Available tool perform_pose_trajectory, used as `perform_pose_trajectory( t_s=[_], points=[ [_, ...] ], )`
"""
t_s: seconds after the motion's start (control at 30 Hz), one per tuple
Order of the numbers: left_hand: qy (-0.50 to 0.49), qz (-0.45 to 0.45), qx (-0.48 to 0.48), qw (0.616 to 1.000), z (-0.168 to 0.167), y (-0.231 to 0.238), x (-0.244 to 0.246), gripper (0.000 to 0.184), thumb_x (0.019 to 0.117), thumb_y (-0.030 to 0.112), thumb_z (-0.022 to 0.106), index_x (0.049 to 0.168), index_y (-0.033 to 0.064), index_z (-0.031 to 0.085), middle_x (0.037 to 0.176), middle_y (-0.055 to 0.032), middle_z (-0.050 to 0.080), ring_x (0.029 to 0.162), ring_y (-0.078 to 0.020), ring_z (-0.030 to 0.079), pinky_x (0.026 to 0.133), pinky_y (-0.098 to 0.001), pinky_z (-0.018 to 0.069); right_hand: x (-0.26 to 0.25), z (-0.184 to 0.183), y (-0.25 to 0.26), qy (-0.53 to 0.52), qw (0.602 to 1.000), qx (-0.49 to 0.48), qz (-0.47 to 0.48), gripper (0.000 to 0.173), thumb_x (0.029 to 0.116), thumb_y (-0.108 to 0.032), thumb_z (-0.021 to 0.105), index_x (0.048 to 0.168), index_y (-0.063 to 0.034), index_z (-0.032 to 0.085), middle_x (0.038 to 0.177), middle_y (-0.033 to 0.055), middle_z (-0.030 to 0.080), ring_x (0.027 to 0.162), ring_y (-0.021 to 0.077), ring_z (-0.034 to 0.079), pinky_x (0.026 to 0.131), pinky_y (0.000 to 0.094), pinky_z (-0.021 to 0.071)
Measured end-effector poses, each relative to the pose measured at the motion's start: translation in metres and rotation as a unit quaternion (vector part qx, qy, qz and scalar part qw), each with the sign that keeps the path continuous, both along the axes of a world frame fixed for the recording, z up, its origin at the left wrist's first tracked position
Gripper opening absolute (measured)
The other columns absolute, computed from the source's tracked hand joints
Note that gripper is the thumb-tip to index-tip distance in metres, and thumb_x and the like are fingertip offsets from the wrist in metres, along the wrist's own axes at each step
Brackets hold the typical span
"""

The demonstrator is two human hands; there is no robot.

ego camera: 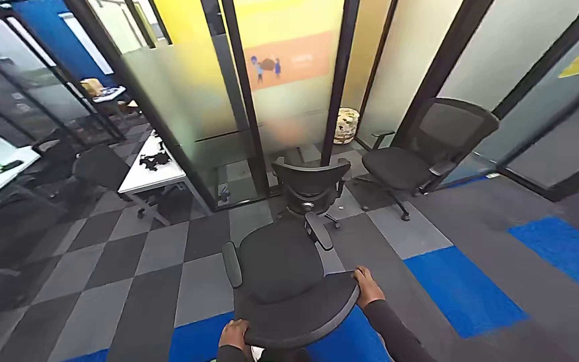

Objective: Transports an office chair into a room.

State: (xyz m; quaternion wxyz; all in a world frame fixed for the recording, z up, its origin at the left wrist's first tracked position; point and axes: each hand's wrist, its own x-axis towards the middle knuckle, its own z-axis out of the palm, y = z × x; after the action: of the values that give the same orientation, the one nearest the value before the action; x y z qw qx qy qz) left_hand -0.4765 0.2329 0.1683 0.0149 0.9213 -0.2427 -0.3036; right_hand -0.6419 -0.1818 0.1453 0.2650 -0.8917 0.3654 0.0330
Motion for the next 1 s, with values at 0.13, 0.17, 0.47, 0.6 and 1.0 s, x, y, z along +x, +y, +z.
perform_pose_trajectory(
  t_s=[0.13,0.17,0.47,0.6,1.0],
  points=[
    [-0.012,0.028,-0.003,1.000,-0.010,0.030,0.035,0.053,0.0759,0.012,0.077,0.128,0.0196,0.072,0.133,-0.0030,0.070,0.130,-0.0251,0.060,0.115,-0.0453,0.0439,0.067,0.000,0.017,0.033,0.999,-0.009,0.042,0.068,0.0666,-0.009,0.089,0.129,-0.0107,0.064,0.159,0.0177,0.041,0.123,0.0417,0.062,0.087,0.0592,0.0596],
    [-0.006,0.038,0.010,0.999,-0.009,0.036,0.045,0.055,0.0757,0.012,0.077,0.129,0.0208,0.071,0.135,-0.0024,0.069,0.131,-0.0243,0.059,0.116,-0.0448,0.0431,0.084,0.001,0.022,0.039,0.998,-0.014,0.052,0.068,0.0671,-0.009,0.089,0.130,-0.0108,0.063,0.159,0.0179,0.041,0.121,0.0426,0.063,0.086,0.0594,0.0595],
    [0.006,0.103,0.040,0.994,-0.007,0.076,0.116,0.055,0.0784,0.013,0.076,0.132,0.0237,0.070,0.139,-0.0029,0.065,0.134,-0.0251,0.056,0.117,-0.0473,0.0408,0.219,0.021,0.064,0.144,0.987,-0.028,0.064,0.086,0.0754,-0.009,0.084,0.153,-0.0186,0.047,0.157,0.0257,0.040,0.117,0.0500,0.063,0.086,0.0632,0.0578],
    [0.004,0.125,0.045,0.991,-0.010,0.096,0.145,0.057,0.0770,0.014,0.076,0.133,0.0246,0.069,0.141,-0.0029,0.064,0.134,-0.0269,0.057,0.113,-0.0481,0.0453,0.271,0.020,0.085,0.160,0.985,-0.029,0.065,0.081,0.0812,-0.008,0.079,0.154,-0.0217,0.045,0.157,0.0251,0.041,0.118,0.0499,0.062,0.088,0.0627,0.0573],
    [-0.006,0.225,0.015,0.974,-0.002,0.159,0.228,0.059,0.0755,0.010,0.079,0.133,0.0218,0.068,0.143,-0.0058,0.062,0.136,-0.0282,0.054,0.116,-0.0490,0.0422,0.400,0.013,0.149,0.162,0.976,-0.069,0.132,0.090,0.0803,-0.011,0.081,0.159,-0.0200,0.037,0.157,0.0275,0.040,0.112,0.0502,0.066,0.085,0.0629,0.0581]
  ],
)
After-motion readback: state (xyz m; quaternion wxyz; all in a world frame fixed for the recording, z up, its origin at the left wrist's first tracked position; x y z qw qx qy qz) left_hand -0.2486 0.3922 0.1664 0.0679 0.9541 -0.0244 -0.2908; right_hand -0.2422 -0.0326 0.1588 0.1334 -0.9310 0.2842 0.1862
